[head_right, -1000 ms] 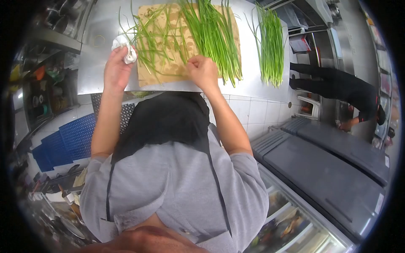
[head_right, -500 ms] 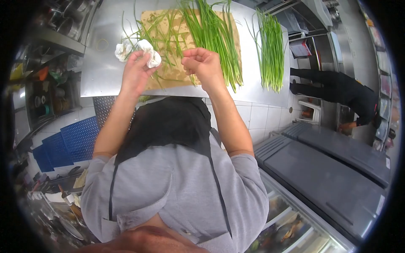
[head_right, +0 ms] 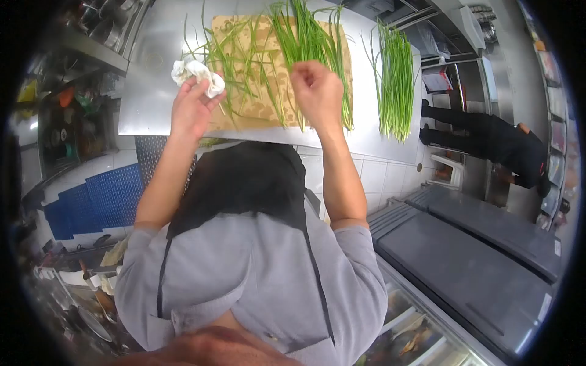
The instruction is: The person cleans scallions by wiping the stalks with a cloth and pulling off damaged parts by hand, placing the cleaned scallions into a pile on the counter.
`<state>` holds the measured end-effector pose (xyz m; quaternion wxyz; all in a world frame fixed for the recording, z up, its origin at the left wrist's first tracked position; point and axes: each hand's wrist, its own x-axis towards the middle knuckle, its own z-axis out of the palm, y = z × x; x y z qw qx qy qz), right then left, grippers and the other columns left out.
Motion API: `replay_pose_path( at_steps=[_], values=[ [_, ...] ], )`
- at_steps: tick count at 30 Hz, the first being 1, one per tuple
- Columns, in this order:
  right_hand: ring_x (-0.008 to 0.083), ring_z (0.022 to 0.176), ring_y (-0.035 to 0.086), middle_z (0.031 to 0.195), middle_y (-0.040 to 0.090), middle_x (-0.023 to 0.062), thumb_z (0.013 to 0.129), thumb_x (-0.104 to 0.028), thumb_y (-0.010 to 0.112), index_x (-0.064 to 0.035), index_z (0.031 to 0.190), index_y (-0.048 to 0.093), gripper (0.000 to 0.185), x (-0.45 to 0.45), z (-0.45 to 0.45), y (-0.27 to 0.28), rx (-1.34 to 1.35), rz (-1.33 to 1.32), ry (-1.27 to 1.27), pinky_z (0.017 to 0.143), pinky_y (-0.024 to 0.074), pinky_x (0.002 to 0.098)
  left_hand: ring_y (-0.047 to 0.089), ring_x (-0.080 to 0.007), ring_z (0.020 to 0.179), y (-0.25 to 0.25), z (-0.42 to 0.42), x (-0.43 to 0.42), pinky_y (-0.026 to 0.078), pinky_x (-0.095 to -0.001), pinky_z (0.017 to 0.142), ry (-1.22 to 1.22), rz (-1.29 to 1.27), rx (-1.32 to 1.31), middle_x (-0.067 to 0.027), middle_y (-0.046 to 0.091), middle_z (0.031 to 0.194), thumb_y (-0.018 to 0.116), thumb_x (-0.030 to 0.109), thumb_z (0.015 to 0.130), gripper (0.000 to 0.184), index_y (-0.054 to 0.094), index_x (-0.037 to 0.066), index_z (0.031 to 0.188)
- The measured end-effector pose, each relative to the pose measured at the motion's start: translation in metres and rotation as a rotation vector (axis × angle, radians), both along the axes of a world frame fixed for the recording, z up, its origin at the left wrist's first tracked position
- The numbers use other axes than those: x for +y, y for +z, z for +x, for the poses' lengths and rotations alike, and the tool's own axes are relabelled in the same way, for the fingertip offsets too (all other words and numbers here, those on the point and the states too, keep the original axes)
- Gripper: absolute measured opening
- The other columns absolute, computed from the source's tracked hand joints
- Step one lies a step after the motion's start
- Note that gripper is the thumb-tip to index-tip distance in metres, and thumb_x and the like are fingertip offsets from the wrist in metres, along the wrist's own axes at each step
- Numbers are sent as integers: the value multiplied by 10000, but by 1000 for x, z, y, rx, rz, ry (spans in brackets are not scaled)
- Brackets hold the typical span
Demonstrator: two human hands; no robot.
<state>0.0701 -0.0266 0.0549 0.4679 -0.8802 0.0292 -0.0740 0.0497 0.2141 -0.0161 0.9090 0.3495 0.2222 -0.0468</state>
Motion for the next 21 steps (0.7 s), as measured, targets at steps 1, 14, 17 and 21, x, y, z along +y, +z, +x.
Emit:
replay_pose_path(
  at_steps=[1, 14, 17, 21],
  values=[
    [389, 731, 657, 771, 674, 216, 778, -93, 593, -12, 858, 713, 166, -2, 4, -5, -33, -220, 51, 674, 517, 466, 607, -266, 1088, 1, 1, 1, 522, -456, 930, -2, -1, -2, -158, 598, 1187, 592, 48, 933, 328, 430, 22, 1217],
    [82, 667, 584, 786, 657, 9, 850, -99, 678, -31, 966, 657, 136, -23, 1, -4, 512, 658, 22, 576, 479, 250, 613, -239, 1105, -4, 2, -5, 506, -403, 946, -35, -43, -68, -147, 609, 1209, 591, 77, 949, 296, 458, 59, 1212],
    [89, 668, 599, 790, 661, 17, 856, -108, 678, -29, 972, 655, 142, -13, -2, 1, 470, 708, 45, 576, 485, 249, 622, -251, 1088, -2, 3, -10, 512, -413, 941, -62, -14, -72, -159, 613, 1205, 598, 80, 946, 278, 459, 61, 1186],
    [92, 654, 606, 791, 668, 35, 848, -88, 683, -9, 971, 651, 149, 23, -7, 14, 423, 698, 118, 539, 485, 234, 628, -265, 1074, 1, 5, -21, 515, -435, 947, -72, -5, -84, -178, 614, 1195, 600, 93, 948, 263, 450, 53, 1160]
  ],
)
